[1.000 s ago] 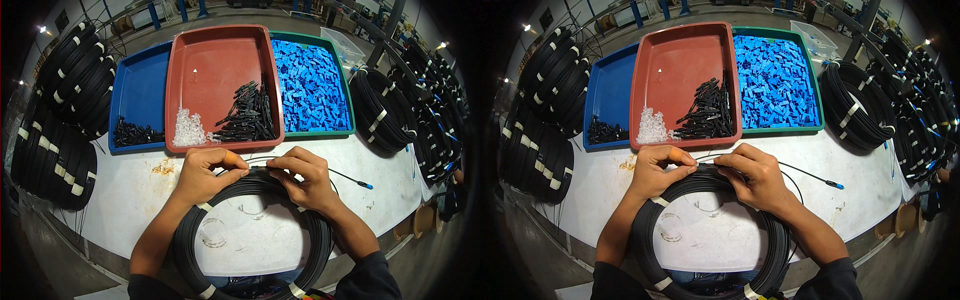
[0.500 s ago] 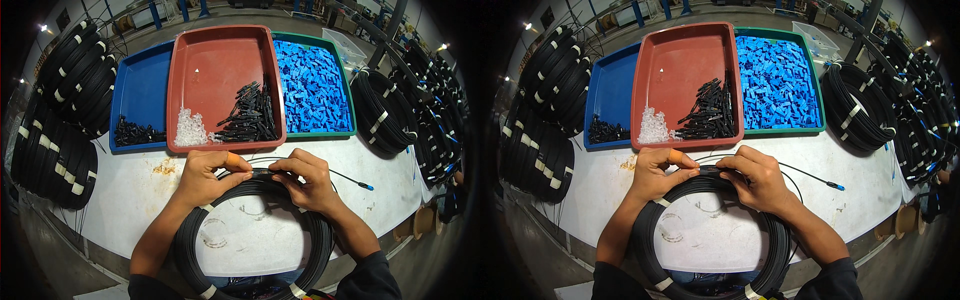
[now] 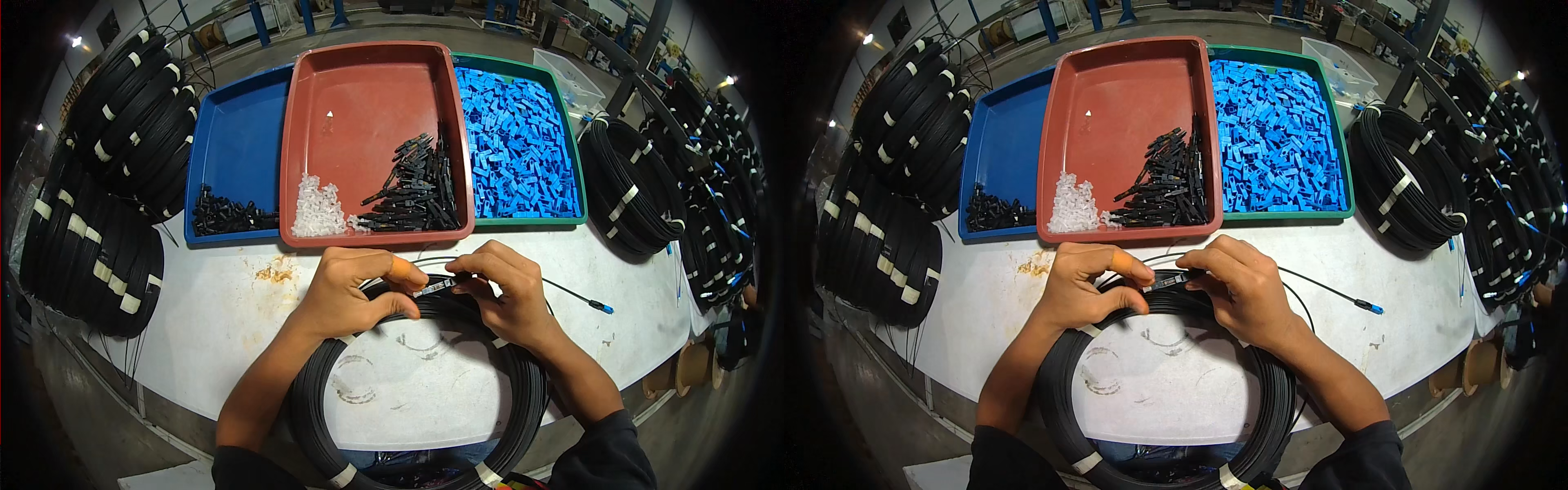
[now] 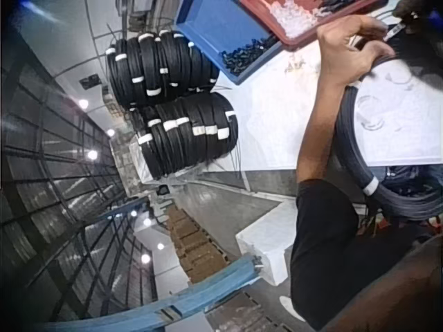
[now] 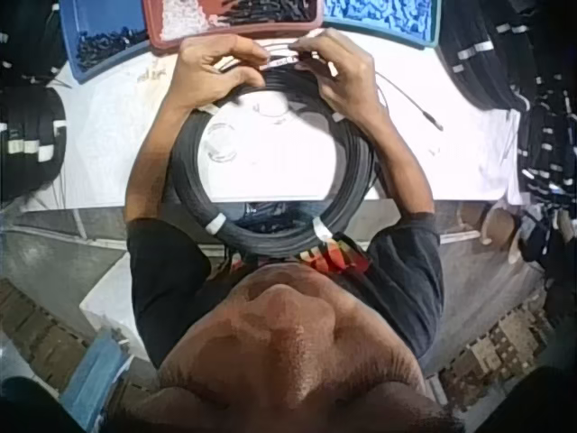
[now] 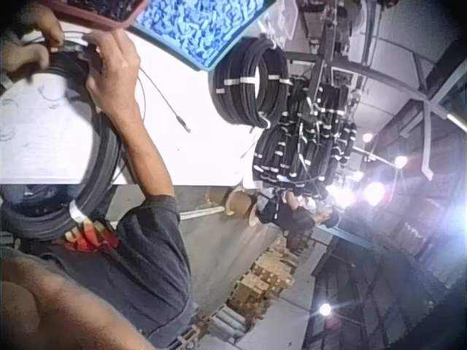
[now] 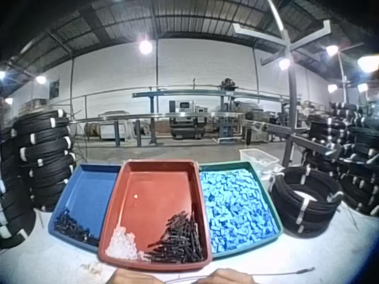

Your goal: The person attaches connector components from trays onto the ends of coiled cables by hand and stacks the assembled cables on the table.

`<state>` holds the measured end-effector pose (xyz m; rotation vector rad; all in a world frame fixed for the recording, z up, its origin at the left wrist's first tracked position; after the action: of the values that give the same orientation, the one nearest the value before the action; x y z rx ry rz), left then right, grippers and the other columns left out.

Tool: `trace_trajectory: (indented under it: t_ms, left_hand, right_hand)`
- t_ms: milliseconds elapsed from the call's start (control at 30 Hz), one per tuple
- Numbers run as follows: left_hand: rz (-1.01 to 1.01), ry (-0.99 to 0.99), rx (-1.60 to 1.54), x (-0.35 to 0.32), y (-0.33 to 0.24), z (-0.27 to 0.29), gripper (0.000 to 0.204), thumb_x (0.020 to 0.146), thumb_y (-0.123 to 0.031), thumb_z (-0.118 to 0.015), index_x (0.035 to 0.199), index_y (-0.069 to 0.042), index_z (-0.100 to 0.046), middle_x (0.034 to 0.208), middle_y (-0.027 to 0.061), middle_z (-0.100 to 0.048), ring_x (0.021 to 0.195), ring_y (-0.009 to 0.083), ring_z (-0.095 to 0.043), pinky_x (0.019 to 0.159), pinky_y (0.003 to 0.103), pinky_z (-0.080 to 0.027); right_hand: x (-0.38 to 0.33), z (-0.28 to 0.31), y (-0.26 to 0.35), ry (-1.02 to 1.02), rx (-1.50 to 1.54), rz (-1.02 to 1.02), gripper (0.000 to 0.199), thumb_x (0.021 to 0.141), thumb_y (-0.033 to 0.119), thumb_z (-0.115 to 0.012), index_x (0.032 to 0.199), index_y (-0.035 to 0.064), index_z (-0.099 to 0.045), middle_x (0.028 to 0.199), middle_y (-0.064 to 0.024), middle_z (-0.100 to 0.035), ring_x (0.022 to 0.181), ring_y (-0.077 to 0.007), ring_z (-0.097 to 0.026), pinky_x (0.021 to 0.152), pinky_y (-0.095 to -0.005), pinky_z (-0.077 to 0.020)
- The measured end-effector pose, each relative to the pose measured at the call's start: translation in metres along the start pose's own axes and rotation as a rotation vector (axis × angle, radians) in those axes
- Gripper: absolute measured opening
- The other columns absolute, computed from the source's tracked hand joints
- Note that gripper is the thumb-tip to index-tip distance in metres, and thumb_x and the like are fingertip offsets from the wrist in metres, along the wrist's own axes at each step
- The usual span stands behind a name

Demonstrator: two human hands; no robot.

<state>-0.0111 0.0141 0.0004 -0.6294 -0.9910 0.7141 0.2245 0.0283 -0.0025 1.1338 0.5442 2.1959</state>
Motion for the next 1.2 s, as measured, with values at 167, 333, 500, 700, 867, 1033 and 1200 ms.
trace_trajectory:
  t_ms: [167,333,500,700,867,1033,1200]
  left_hand:
    - [0.014,0.044,-0.057,0.0004,0.0008,-0.0014,0.036,0.066,-0.002,-0.092,0.099,0.001,-0.077,0.086,0.0112,-0.078,0.078,0.0176,-0.076,0.071,0.028,-0.061]
    - [-0.007,0.05,-0.012,0.0003,-0.0016,-0.0011,0.037,0.064,-0.005,-0.093,0.096,0.002,-0.077,0.085,0.0109,-0.078,0.079,0.0181,-0.077,0.071,0.027,-0.061]
    - [-0.034,0.03,-0.002,0.0001,0.0006,-0.0031,0.034,0.068,0.0,-0.09,0.099,0.003,-0.076,0.083,0.0116,-0.078,0.078,0.0176,-0.077,0.068,0.027,-0.062]
    - [-0.008,0.054,0.022,0.0016,-0.0019,-0.0034,0.029,0.069,0.004,-0.086,0.096,0.003,-0.077,0.081,0.0116,-0.077,0.074,0.0165,-0.077,0.064,0.026,-0.061]
    - [-0.04,0.028,0.081,0.0014,-0.0029,-0.0031,0.027,0.068,0.003,-0.087,0.094,0.004,-0.077,0.079,0.0109,-0.077,0.072,0.0158,-0.076,0.063,0.024,-0.06]
    - [-0.025,-0.032,0.041,0.0005,-0.0024,-0.0033,0.025,0.069,0.001,-0.088,0.09,0.004,-0.076,0.079,0.0108,-0.077,0.071,0.0156,-0.076,0.061,0.025,-0.059]
    - [-0.023,-0.022,0.064,0.0012,-0.0062,-0.0026,0.023,0.07,0.003,-0.088,0.089,0.005,-0.075,0.08,0.0112,-0.077,0.07,0.016,-0.076,0.061,0.025,-0.059]
  right_hand:
    - [0.0002,0.0001,-0.0019,0.021,-0.04,0.051,0.027,0.072,-0.007,-0.078,0.095,0.0047,-0.07,0.085,-0.0086,-0.065,0.076,-0.0283,-0.064,0.07,-0.0391,-0.0511]
    - [-0.0018,-0.0002,0.0003,0.091,-0.016,0.061,0.03,0.07,-0.008,-0.078,0.097,0.0044,-0.07,0.082,-0.0086,-0.063,0.072,-0.0269,-0.066,0.063,-0.0377,-0.0526]
    - [-0.0012,-0.0009,0.0028,0.079,0.004,0.072,0.028,0.071,-0.012,-0.077,0.094,0.0031,-0.071,0.079,-0.0081,-0.063,0.067,-0.0225,-0.065,0.057,-0.0346,-0.0511]
    - [-0.0008,-0.001,0.0019,0.086,0.008,0.069,0.025,0.073,-0.012,-0.078,0.093,0.0021,-0.072,0.077,-0.0073,-0.063,0.064,-0.0192,-0.063,0.054,-0.0329,-0.0492]
    - [-0.0011,-0.0012,0.0022,0.069,0.02,0.086,0.025,0.073,-0.012,-0.078,0.093,0.0015,-0.072,0.078,-0.008,-0.064,0.065,-0.0195,-0.064,0.054,-0.0327,-0.0495]
    - [-0.0016,-0.0009,0.0026,0.089,0.049,0.05,0.023,0.075,-0.006,-0.077,0.095,0.0019,-0.068,0.082,-0.011,-0.063,0.07,-0.0291,-0.066,0.062,-0.0386,-0.0524]
    - [0.001,-0.0025,0.0007,0.086,0.052,0.066,0.023,0.075,-0.008,-0.078,0.094,0.0018,-0.07,0.081,-0.0099,-0.064,0.068,-0.0259,-0.065,0.06,-0.0364,-0.051]
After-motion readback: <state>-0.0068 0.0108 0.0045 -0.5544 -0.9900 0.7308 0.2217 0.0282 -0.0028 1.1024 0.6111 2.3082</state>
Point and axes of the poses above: each hand's wrist, its own x-axis towards the middle knuckle, its own z-axis out of the back of the hand, y = z × x, the point moved 1 cm from there along x, towards the middle knuckle
